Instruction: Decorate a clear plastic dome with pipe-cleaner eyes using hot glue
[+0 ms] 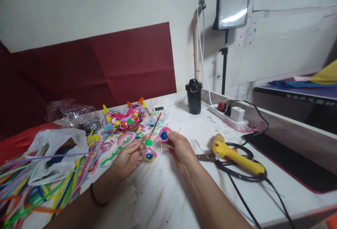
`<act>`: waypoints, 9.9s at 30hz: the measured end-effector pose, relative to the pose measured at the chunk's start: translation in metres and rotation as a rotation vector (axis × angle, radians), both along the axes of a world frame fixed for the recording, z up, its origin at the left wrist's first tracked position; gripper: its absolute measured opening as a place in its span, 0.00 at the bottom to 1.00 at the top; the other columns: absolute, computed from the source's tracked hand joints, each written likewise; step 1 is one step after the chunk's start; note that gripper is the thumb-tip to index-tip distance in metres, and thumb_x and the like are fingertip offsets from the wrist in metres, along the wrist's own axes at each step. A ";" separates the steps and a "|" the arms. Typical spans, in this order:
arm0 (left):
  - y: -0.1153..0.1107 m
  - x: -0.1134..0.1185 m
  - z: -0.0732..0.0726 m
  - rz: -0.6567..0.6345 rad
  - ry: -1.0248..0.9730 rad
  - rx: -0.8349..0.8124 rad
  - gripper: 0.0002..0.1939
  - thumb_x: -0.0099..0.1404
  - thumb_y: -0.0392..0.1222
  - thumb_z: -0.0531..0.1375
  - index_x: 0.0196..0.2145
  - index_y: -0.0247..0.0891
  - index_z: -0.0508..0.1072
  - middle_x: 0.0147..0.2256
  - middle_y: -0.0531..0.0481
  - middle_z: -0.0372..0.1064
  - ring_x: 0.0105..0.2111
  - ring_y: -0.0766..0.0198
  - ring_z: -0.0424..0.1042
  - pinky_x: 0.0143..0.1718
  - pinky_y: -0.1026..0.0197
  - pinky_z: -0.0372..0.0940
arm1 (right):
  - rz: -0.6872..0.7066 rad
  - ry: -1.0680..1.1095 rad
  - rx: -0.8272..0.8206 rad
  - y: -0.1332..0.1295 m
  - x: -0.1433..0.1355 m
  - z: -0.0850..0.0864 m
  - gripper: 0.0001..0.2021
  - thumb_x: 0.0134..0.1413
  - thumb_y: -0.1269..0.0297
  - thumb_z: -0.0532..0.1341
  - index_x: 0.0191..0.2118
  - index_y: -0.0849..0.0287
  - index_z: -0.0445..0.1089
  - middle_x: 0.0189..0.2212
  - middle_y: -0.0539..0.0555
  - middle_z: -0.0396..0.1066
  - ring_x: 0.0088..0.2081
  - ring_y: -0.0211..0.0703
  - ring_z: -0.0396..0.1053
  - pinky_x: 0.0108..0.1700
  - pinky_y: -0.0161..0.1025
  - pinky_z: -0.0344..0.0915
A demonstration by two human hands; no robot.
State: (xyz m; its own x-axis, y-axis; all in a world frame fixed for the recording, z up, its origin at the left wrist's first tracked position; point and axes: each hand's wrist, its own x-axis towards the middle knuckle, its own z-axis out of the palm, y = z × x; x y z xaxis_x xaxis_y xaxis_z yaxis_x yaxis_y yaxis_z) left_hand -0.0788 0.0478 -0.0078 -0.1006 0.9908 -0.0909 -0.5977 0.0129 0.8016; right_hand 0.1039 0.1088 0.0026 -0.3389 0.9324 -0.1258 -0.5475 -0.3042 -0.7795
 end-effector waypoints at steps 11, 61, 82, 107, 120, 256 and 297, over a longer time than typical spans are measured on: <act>-0.003 0.000 0.000 -0.049 0.089 0.021 0.13 0.60 0.31 0.63 0.43 0.29 0.76 0.26 0.51 0.66 0.24 0.69 0.66 0.21 0.68 0.55 | 0.066 -0.068 -0.011 -0.004 0.002 0.004 0.14 0.33 0.56 0.74 0.27 0.56 0.76 0.26 0.49 0.75 0.31 0.39 0.69 0.30 0.32 0.61; -0.004 0.007 -0.007 -0.148 0.037 -0.027 0.12 0.66 0.46 0.60 0.38 0.34 0.77 0.37 0.45 0.75 0.34 0.64 0.72 0.30 0.64 0.60 | 0.102 0.284 -0.148 -0.003 0.000 0.009 0.06 0.55 0.77 0.61 0.29 0.65 0.73 0.23 0.52 0.74 0.23 0.35 0.71 0.28 0.32 0.72; -0.011 0.021 -0.008 -0.146 -0.050 0.045 0.10 0.66 0.39 0.61 0.43 0.35 0.77 0.39 0.43 0.75 0.34 0.64 0.71 0.30 0.64 0.60 | 0.075 0.334 -0.272 -0.003 0.002 0.010 0.09 0.60 0.75 0.56 0.31 0.62 0.72 0.23 0.52 0.71 0.23 0.35 0.68 0.27 0.31 0.71; -0.011 0.020 -0.005 -0.098 -0.231 0.083 0.04 0.64 0.34 0.61 0.31 0.34 0.75 0.29 0.48 0.74 0.28 0.62 0.73 0.28 0.62 0.64 | 0.139 0.257 -0.169 -0.010 -0.004 0.003 0.03 0.54 0.73 0.63 0.30 0.60 0.73 0.25 0.52 0.77 0.25 0.39 0.73 0.32 0.39 0.75; -0.009 0.016 0.000 -0.051 -0.206 0.035 0.04 0.64 0.35 0.60 0.30 0.34 0.72 0.24 0.50 0.72 0.23 0.65 0.71 0.24 0.64 0.63 | 0.141 0.264 -0.084 -0.013 -0.009 -0.003 0.09 0.45 0.70 0.71 0.33 0.58 0.74 0.28 0.51 0.78 0.27 0.39 0.76 0.33 0.37 0.75; 0.038 0.108 0.020 0.400 0.397 0.268 0.35 0.50 0.38 0.72 0.51 0.44 0.59 0.54 0.43 0.64 0.55 0.55 0.68 0.54 0.57 0.64 | -0.400 0.345 -0.011 0.000 -0.010 0.007 0.25 0.26 0.52 0.77 0.35 0.56 0.78 0.35 0.50 0.78 0.39 0.44 0.73 0.38 0.37 0.70; 0.040 0.098 0.018 0.461 0.352 0.279 0.33 0.51 0.39 0.71 0.51 0.43 0.60 0.51 0.44 0.68 0.46 0.58 0.74 0.45 0.58 0.70 | -0.335 0.323 0.014 -0.009 -0.015 0.006 0.24 0.24 0.53 0.77 0.33 0.56 0.78 0.30 0.48 0.78 0.31 0.37 0.70 0.37 0.37 0.71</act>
State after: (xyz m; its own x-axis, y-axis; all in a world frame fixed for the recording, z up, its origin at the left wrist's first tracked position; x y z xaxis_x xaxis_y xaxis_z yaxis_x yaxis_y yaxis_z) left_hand 0.0194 0.0875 0.0105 -0.4988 0.8203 0.2798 -0.1927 -0.4197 0.8870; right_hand 0.0890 0.1000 0.0081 -0.0385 0.9980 -0.0501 -0.8294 -0.0598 -0.5554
